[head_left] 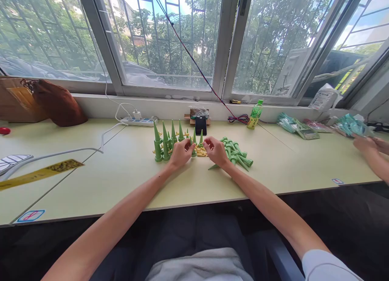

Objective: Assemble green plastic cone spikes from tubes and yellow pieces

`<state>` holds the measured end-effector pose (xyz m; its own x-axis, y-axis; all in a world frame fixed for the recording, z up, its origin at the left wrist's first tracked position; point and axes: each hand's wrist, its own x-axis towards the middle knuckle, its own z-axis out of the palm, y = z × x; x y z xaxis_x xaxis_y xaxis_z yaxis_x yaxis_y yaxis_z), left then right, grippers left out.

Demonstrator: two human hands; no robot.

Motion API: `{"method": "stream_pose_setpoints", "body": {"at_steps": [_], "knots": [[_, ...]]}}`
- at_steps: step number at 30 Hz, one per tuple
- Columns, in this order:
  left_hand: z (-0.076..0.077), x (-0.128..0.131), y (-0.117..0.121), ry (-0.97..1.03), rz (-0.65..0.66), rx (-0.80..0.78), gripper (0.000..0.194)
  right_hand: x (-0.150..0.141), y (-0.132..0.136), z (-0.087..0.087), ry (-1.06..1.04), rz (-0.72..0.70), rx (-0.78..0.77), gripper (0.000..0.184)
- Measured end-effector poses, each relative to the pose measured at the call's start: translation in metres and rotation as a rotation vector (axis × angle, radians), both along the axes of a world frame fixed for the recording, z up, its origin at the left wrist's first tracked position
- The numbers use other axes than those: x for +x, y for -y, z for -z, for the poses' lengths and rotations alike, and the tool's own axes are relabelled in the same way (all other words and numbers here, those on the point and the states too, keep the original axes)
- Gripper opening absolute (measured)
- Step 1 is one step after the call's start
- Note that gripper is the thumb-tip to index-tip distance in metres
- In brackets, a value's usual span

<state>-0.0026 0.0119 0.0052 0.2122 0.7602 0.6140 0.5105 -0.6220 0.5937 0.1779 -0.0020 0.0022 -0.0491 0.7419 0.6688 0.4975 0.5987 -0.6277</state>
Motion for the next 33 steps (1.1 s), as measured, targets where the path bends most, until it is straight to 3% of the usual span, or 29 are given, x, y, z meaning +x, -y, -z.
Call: {"method": "stream_pose_setpoints", "body": {"at_steps": [14, 33], "knots": [[-0.0069, 0.0023, 0.0039, 0.097, -0.101, 0.064, 0.02, 0.0009, -0.0009, 0.0025, 0.049, -0.047, -0.022, 0.019], [-0.008, 0.0032, 0.0071, 0.054, -0.087, 0.062, 0.02, -0.0004, -0.0009, 0.004, 0.059, -0.154, -0.096, 0.025]]}}
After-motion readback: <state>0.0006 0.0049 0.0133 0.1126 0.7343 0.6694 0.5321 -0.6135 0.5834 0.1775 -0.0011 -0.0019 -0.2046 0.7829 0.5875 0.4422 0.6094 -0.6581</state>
